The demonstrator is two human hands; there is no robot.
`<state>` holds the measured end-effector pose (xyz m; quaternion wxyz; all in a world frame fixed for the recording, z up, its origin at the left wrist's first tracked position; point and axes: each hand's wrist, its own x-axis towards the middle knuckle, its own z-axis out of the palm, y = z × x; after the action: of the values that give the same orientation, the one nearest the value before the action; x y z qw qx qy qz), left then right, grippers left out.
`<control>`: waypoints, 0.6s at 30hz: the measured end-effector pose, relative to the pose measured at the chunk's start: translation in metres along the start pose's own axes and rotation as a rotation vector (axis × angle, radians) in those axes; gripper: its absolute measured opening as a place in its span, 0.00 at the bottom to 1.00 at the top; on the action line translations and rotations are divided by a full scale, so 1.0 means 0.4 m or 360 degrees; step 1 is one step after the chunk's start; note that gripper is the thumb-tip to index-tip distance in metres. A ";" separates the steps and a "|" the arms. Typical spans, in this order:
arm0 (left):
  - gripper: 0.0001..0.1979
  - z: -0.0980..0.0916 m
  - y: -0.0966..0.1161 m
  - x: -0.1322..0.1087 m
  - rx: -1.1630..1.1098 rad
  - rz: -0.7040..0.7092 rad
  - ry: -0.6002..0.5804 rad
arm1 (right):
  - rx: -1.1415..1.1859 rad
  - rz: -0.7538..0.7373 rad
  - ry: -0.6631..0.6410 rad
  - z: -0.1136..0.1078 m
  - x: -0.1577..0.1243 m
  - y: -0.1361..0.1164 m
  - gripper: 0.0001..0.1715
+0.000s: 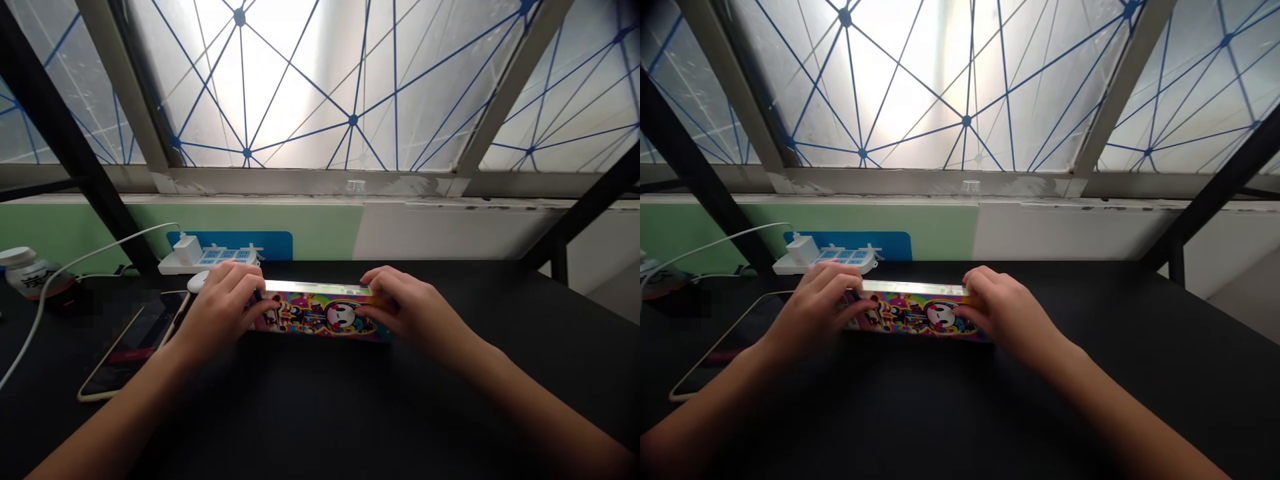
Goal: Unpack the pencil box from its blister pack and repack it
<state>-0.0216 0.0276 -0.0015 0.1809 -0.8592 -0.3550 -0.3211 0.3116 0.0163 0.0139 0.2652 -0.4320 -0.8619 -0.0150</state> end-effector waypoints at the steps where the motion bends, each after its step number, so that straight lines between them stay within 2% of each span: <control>1: 0.07 -0.004 -0.002 0.001 0.0005 0.0054 -0.0024 | -0.0011 -0.0060 -0.0023 0.004 -0.004 -0.011 0.07; 3: 0.07 -0.004 0.003 0.001 -0.0025 0.0167 -0.0143 | -0.0068 -0.0173 -0.0111 0.021 -0.011 -0.026 0.03; 5: 0.09 0.003 0.018 0.001 -0.0118 0.0201 -0.0314 | -0.0168 -0.0306 -0.0219 0.045 -0.014 -0.031 0.07; 7: 0.13 0.012 0.035 0.001 -0.0239 0.0119 -0.0474 | -0.0258 -0.0431 -0.0324 0.064 -0.014 -0.032 0.11; 9: 0.15 0.019 0.043 -0.001 -0.0336 -0.0014 -0.0551 | -0.0287 -0.0483 -0.0432 0.068 -0.013 -0.033 0.12; 11: 0.17 0.027 0.038 -0.005 -0.0377 -0.0107 -0.0551 | -0.0242 -0.0433 -0.0534 0.056 -0.012 -0.039 0.09; 13: 0.26 0.038 0.023 -0.013 -0.0364 -0.0198 -0.0531 | -0.0118 -0.0344 -0.0619 0.036 -0.010 -0.045 0.06; 15: 0.34 0.051 0.007 -0.025 -0.0362 -0.0295 -0.0593 | 0.0037 -0.0251 -0.0678 0.019 -0.008 -0.047 0.04; 18: 0.33 0.062 -0.001 -0.035 -0.0448 -0.0391 -0.0731 | 0.0203 -0.0076 -0.0646 0.020 -0.002 -0.028 0.10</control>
<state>-0.0189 0.0343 -0.0289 -0.0653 -0.8766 -0.4400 -0.1837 0.3000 0.0107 0.0088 0.1124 -0.3880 -0.9068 0.1206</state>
